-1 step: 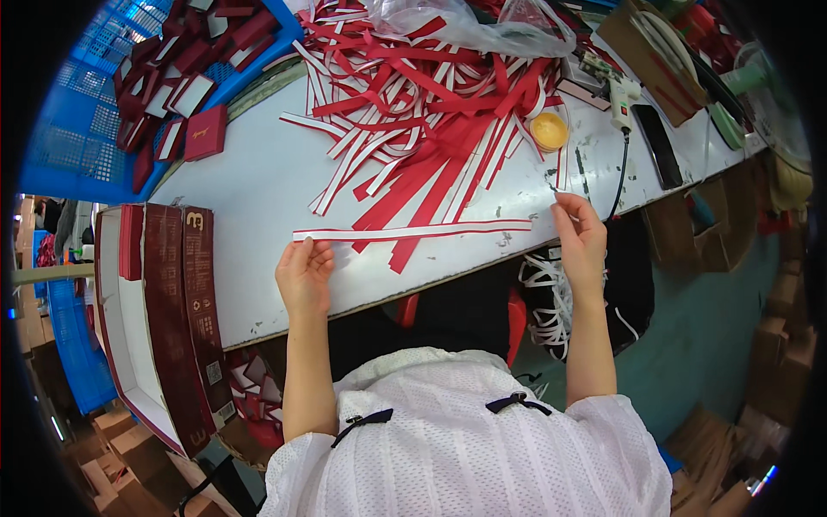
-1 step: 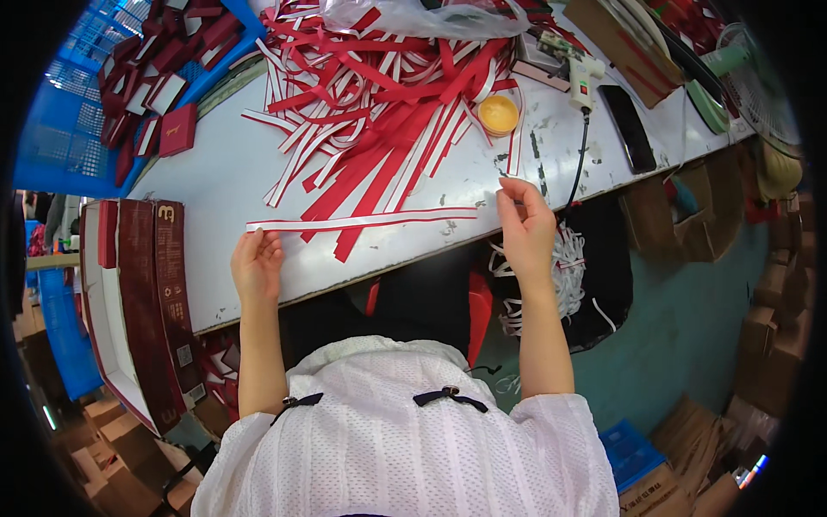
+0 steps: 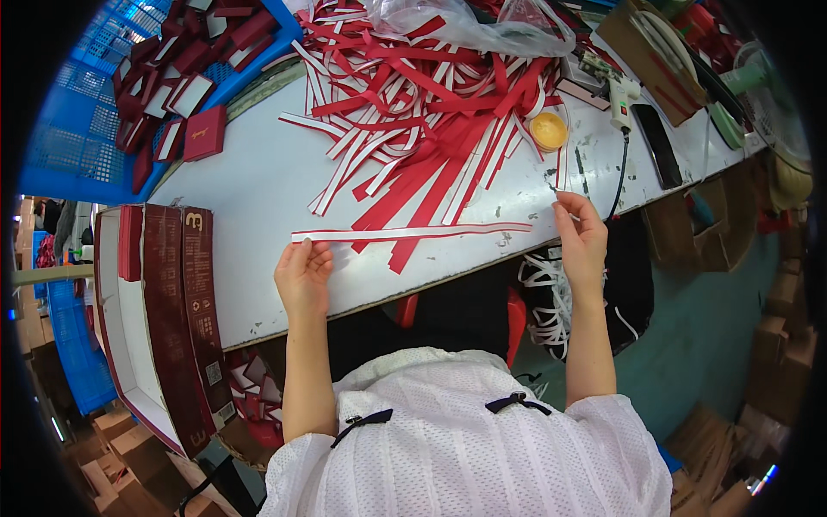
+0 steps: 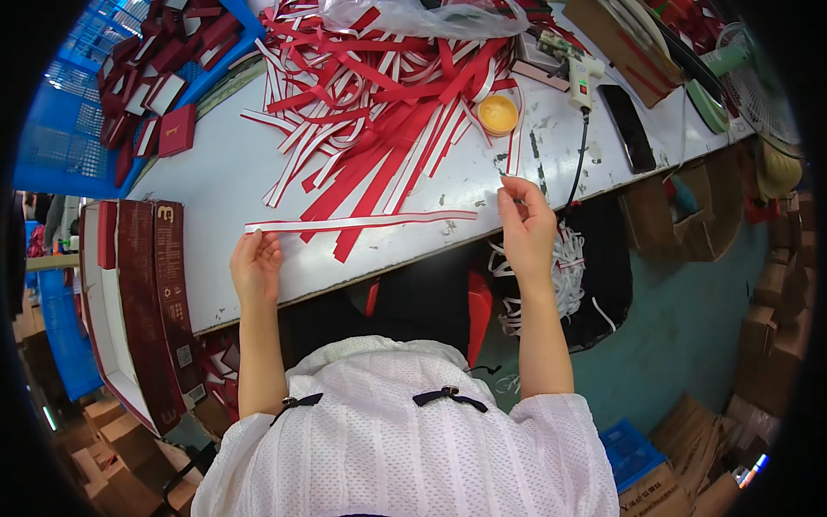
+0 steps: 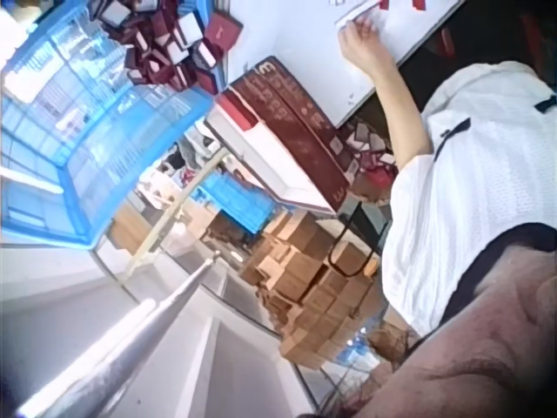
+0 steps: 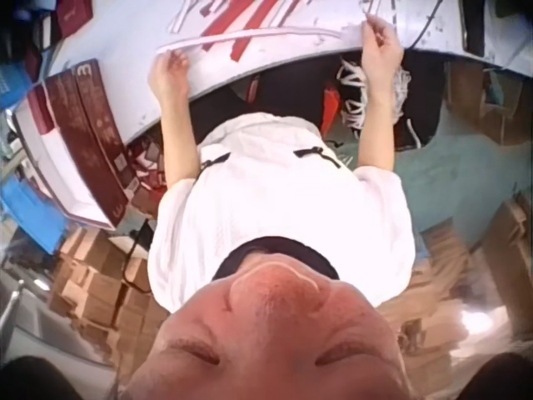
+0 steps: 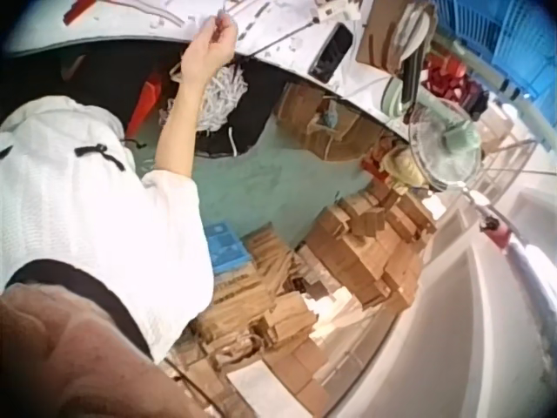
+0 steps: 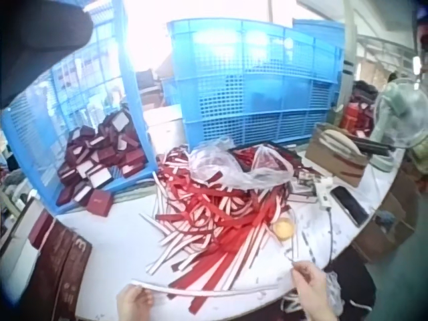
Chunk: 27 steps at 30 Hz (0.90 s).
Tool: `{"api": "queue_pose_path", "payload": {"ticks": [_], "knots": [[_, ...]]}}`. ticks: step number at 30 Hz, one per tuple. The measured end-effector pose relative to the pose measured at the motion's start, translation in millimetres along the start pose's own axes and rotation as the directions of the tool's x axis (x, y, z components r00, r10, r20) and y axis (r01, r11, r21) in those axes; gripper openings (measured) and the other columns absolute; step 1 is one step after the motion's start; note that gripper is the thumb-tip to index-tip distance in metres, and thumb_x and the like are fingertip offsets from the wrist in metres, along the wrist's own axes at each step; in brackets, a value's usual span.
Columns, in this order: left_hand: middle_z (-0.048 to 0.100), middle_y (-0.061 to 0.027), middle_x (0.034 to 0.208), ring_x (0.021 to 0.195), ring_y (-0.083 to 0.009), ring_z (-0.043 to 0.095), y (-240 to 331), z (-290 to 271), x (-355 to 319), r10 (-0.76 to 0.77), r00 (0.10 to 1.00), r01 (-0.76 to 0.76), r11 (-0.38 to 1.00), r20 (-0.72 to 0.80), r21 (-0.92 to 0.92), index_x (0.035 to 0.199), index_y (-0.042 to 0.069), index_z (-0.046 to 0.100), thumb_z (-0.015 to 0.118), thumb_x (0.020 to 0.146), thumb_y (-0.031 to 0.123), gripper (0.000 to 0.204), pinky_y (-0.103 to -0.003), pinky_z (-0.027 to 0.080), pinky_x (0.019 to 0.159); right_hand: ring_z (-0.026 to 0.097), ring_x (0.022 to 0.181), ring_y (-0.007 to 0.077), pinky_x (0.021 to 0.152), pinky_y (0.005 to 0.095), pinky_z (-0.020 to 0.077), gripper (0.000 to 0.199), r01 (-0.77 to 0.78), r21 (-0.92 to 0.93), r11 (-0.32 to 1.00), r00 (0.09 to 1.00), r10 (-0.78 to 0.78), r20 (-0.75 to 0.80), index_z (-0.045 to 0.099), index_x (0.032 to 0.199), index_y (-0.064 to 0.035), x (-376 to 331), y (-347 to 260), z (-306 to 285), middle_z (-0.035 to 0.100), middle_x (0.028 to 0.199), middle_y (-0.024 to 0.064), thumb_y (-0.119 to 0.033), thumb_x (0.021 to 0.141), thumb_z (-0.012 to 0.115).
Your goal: The person assembles small red rectangular boxes by inserting white paper strips into slots on the box sides. They repeatedly pick up a box, insert the strips, and place the finished unit into a larger cardboard container. The person also stacks completed boxes into a neat grid within the container.
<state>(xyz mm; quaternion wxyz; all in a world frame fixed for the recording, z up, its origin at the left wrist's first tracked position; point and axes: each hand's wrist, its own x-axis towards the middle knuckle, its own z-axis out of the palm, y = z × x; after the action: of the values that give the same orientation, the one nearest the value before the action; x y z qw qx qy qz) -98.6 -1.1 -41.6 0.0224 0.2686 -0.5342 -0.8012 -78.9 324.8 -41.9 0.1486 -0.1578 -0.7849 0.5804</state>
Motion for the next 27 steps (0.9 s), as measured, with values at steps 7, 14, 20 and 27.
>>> {"api": "queue_pose_path", "payload": {"ticks": [7,14,20,27], "knots": [[0.058,-0.0073,0.069,0.058,-0.0123,0.056,1,-10,-5,0.0,1.0,0.001,1.0,-0.025,0.012,0.08,0.002,0.051,0.049,0.082,0.01,0.008,-0.02,0.046,0.051,0.053,0.076,0.0225,0.066,0.0307,0.0429,0.014,0.555,-0.235,0.798,0.825,-0.494,0.274,0.058,0.081,-0.0034,10,-28,37,0.056,0.081,0.0084,-0.004,0.068,0.06],[0.059,-0.0066,0.074,0.061,-0.0114,0.057,4,-38,-9,0.024,0.999,-0.024,1.0,-0.03,-0.018,0.083,0.004,0.052,0.051,0.081,0.009,0.005,-0.02,0.045,0.05,0.051,0.074,0.0208,0.064,0.0312,0.0436,0.011,0.764,-0.14,0.63,0.573,-0.562,0.597,0.06,0.075,-0.0073,28,-49,97,0.052,0.075,0.0032,-0.007,0.065,0.063],[0.058,-0.0033,0.075,0.062,-0.0094,0.054,0,-31,-21,0.092,0.992,-0.097,0.994,-0.085,-0.054,0.088,0.007,0.053,0.053,0.079,0.007,0.009,-0.019,0.041,0.051,0.052,0.075,0.0212,0.063,0.0302,0.0441,0.017,0.852,-0.084,0.517,0.457,-0.654,0.603,0.059,0.082,-0.0074,35,-57,164,0.053,0.08,0.0043,-0.005,0.065,0.06],[0.057,-0.0025,0.073,0.061,-0.0089,0.056,-2,-21,-23,0.077,0.996,-0.08,0.993,-0.046,-0.082,0.086,0.006,0.052,0.055,0.078,0.007,0.009,-0.018,0.043,0.051,0.052,0.081,0.0236,0.067,0.0351,0.0438,0.019,0.906,-0.064,0.418,0.327,-0.595,0.734,0.056,0.081,-0.0083,41,-55,225,0.052,0.084,0.0057,-0.008,0.063,0.063]]}}
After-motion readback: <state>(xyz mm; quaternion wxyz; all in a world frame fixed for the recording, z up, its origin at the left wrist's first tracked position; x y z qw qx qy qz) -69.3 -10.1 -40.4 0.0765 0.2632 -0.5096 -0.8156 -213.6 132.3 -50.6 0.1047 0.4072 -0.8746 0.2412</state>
